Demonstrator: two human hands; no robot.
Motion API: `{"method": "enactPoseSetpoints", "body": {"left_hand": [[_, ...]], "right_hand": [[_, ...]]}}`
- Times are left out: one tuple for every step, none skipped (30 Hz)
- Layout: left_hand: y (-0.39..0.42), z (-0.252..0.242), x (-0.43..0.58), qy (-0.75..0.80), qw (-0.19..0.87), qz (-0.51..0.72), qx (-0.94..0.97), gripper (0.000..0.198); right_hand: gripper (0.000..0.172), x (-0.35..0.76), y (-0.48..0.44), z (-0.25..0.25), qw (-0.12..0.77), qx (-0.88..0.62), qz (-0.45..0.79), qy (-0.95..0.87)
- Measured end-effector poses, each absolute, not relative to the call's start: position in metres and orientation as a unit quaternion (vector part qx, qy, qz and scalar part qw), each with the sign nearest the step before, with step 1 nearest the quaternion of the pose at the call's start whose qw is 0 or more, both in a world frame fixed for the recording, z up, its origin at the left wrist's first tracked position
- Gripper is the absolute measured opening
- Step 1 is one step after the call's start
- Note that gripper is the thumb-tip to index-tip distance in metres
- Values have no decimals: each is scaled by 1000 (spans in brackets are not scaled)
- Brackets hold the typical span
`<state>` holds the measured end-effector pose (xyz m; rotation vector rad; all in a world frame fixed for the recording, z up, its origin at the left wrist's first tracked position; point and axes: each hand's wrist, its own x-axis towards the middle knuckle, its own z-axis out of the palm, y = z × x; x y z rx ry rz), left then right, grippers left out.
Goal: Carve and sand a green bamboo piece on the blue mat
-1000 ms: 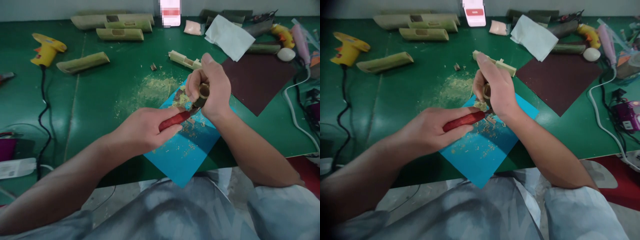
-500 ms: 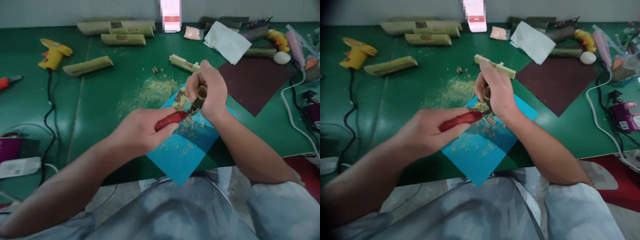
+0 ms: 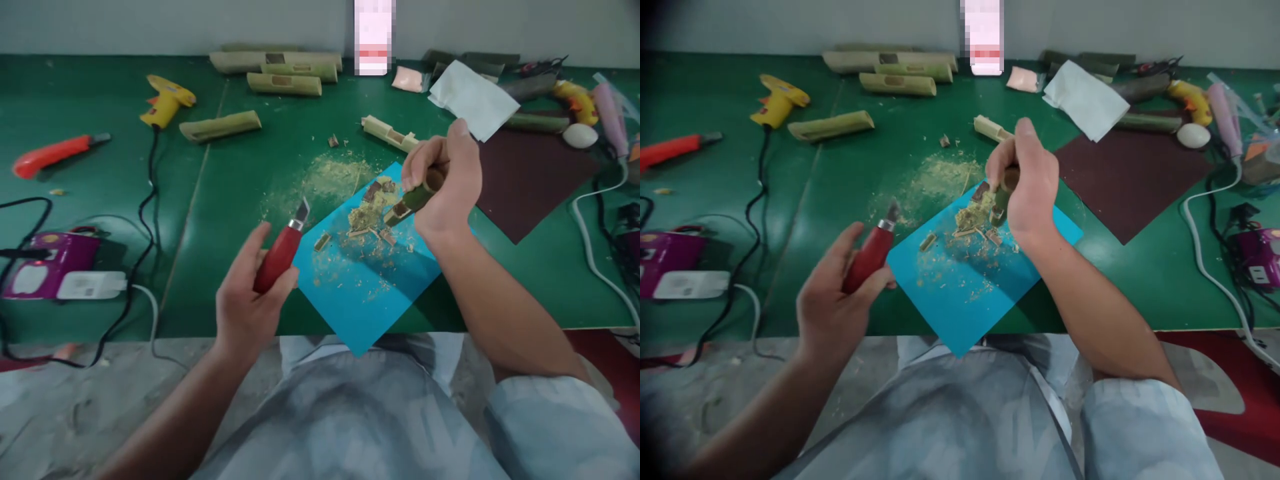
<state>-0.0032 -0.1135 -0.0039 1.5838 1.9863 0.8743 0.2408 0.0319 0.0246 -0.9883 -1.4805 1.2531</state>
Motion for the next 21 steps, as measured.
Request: {"method": "enactPoseSetpoints", "body": {"left_hand": [[-116, -6, -3, 726, 223, 303, 575, 59], [-118, -8, -3, 731, 216, 297, 576, 52], [-120, -10, -3, 735, 203, 297, 575, 43], [-120, -13, -4, 739, 184, 298, 576, 36], [-121, -15, -5, 742, 162, 294, 580, 30], [-123, -18, -6, 742, 141, 287, 589, 27], [-124, -20, -7, 740, 124, 276, 601, 26], [-126, -21, -8, 732, 111, 262, 619, 26], [-128, -23, -8, 721, 100, 248, 640, 27], [-129, -24, -9, 707, 90, 234, 662, 28], [-131, -25, -8, 691, 82, 222, 683, 28], [-132, -26, -8, 675, 75, 211, 703, 29], [-132, -26, -8, 658, 71, 201, 722, 31], [-132, -27, -7, 643, 68, 194, 738, 34], [-131, -28, -8, 632, 64, 190, 749, 36], [-129, -28, -8, 625, 61, 190, 755, 39], [-126, -28, -9, 624, 60, 190, 756, 40], [-121, -27, -11, 627, 63, 189, 753, 41], [-116, -27, -12, 633, 69, 184, 749, 41], [-110, -26, -15, 639, 75, 178, 744, 41], [-103, -25, -17, 644, 80, 172, 741, 41]], "right_hand": [[53, 241, 31, 26, 475, -402, 504, -600], [54, 240, 31, 27, 486, -401, 496, -597], [55, 240, 30, 28, 498, -400, 488, -595], [57, 239, 30, 28, 514, -398, 476, -592], [60, 237, 31, 29, 539, -396, 459, -585], [63, 235, 31, 29, 570, -392, 439, -573], [67, 233, 32, 29, 603, -387, 418, -559], [70, 231, 33, 29, 636, -381, 396, -541], [72, 229, 34, 29, 661, -375, 379, -527], [73, 228, 35, 29, 676, -373, 368, -518], [73, 227, 35, 29, 682, -373, 363, -514], [73, 227, 36, 30, 683, -374, 362, -512], [72, 227, 35, 30, 683, -377, 363, -510], [72, 228, 35, 31, 681, -377, 367, -509], [72, 230, 35, 31, 679, -377, 375, -506], [72, 231, 34, 32, 676, -377, 384, -503], [72, 232, 34, 33, 673, -377, 394, -500], [72, 233, 33, 33, 670, -376, 402, -498], [71, 234, 34, 33, 670, -372, 407, -498], [71, 234, 34, 33, 673, -365, 408, -497], [71, 234, 34, 32, 680, -354, 406, -497]]}}
